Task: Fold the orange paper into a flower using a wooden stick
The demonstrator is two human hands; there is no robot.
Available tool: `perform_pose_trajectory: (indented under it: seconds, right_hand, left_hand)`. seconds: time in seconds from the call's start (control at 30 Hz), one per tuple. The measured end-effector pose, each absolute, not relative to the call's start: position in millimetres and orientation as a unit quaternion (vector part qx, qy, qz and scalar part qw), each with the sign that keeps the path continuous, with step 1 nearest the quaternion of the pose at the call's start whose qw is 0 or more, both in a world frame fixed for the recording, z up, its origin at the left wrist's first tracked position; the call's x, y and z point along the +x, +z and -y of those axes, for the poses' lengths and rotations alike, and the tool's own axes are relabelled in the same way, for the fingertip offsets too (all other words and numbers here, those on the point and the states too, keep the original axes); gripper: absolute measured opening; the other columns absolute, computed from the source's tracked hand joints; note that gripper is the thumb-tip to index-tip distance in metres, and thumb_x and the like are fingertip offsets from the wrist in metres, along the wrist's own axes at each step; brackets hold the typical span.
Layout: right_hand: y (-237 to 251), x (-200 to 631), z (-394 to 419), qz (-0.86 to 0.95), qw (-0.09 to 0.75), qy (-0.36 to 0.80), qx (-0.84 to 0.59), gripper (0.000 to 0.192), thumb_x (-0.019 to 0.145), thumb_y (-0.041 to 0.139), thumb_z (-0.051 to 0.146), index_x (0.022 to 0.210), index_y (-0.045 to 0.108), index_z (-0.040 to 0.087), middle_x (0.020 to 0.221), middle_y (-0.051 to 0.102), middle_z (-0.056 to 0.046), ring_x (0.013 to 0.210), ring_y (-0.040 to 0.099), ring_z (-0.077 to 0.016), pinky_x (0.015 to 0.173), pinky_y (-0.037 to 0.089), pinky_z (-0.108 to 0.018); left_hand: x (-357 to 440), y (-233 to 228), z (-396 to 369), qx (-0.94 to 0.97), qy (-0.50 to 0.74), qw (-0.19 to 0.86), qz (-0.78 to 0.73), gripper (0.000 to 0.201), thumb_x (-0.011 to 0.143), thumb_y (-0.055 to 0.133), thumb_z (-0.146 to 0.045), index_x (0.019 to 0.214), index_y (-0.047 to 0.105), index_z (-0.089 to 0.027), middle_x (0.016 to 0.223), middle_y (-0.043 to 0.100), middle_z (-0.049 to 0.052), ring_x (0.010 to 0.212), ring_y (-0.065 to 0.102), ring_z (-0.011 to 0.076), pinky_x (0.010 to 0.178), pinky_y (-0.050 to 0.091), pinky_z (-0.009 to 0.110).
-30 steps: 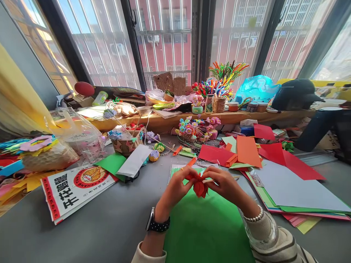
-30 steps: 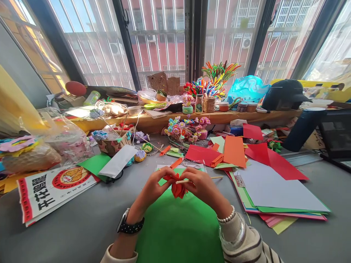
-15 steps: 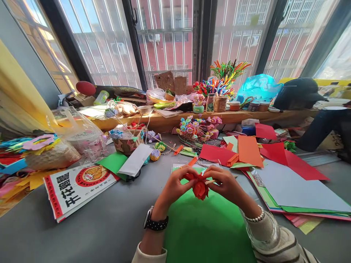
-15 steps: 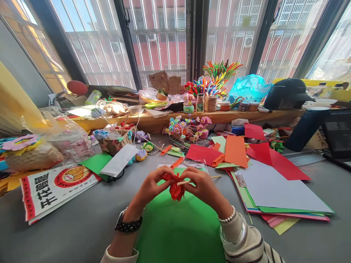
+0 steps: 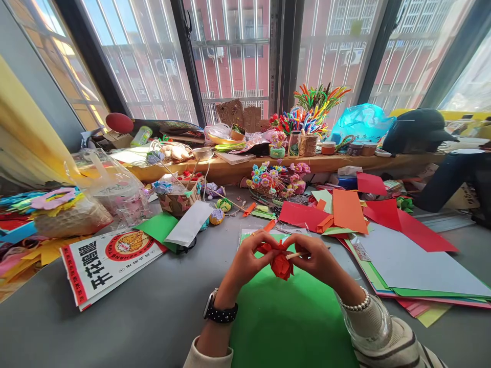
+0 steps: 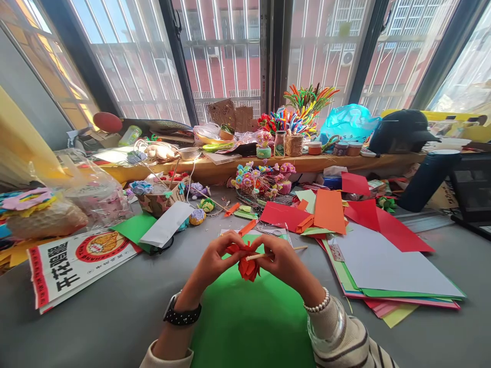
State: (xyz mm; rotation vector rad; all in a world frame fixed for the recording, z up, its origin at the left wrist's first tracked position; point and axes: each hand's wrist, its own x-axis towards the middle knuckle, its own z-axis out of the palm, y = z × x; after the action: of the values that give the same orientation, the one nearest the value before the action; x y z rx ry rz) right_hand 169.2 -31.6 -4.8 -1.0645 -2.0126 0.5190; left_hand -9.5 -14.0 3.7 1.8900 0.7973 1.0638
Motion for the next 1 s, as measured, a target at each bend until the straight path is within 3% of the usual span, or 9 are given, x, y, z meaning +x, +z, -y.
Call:
perform_pose_trajectory:
  seconds: [0.23,0.4,0.73,1.0]
  right_hand:
    - [-9.1,166.2,31.9,0.789,0.401,0.201,-0.419,0.011,0.069,0.052,0.011,0.078,0.055,0.017,0.054,0.046,0.005,0.043,0.032,-0.0050,0.040,0.027,-0.017]
    - [-9.2,165.1,32.4,0.791,0.433,0.179,-0.392,0.012,0.068,0.050,0.009,0.075,0.055,0.017,0.066,0.057,0.000,0.050,0.046,-0.0079,0.043,0.034,-0.017]
    - [-8.2,164.9,31.9,0.805,0.454,0.127,-0.359,0.006,0.076,0.054,0.020,0.071,0.057,0.018,0.073,0.063,-0.004,0.062,0.057,-0.0129,0.053,0.046,-0.023]
    - [-5.1,166.5,32.6,0.785,0.468,0.143,-0.380,0.006,0.075,0.052,0.017,0.070,0.056,0.017,0.069,0.060,-0.004,0.055,0.053,-0.0109,0.043,0.039,-0.019]
  left_hand:
    - [-11.0,0.5,12.6,0.755,0.432,0.399,-0.291,0.006,0.074,0.057,-0.021,0.073,0.058,-0.015,0.078,0.053,0.003,0.078,0.053,0.0136,0.068,0.046,0.024]
    - [-13.8,2.7,12.2,0.755,0.417,0.429,-0.269,0.008,0.075,0.056,-0.020,0.079,0.061,-0.015,0.082,0.054,0.005,0.082,0.054,0.0144,0.071,0.047,0.026]
    - [-10.5,-2.2,13.9,0.750,0.444,0.403,-0.281,0.009,0.075,0.057,-0.022,0.072,0.061,-0.015,0.081,0.053,0.005,0.079,0.054,0.0141,0.067,0.048,0.024]
    - [-8.2,-3.6,12.1,0.701,0.437,0.485,-0.285,0.014,0.075,0.056,-0.023,0.085,0.054,-0.014,0.082,0.055,0.004,0.078,0.056,0.0132,0.073,0.046,0.026]
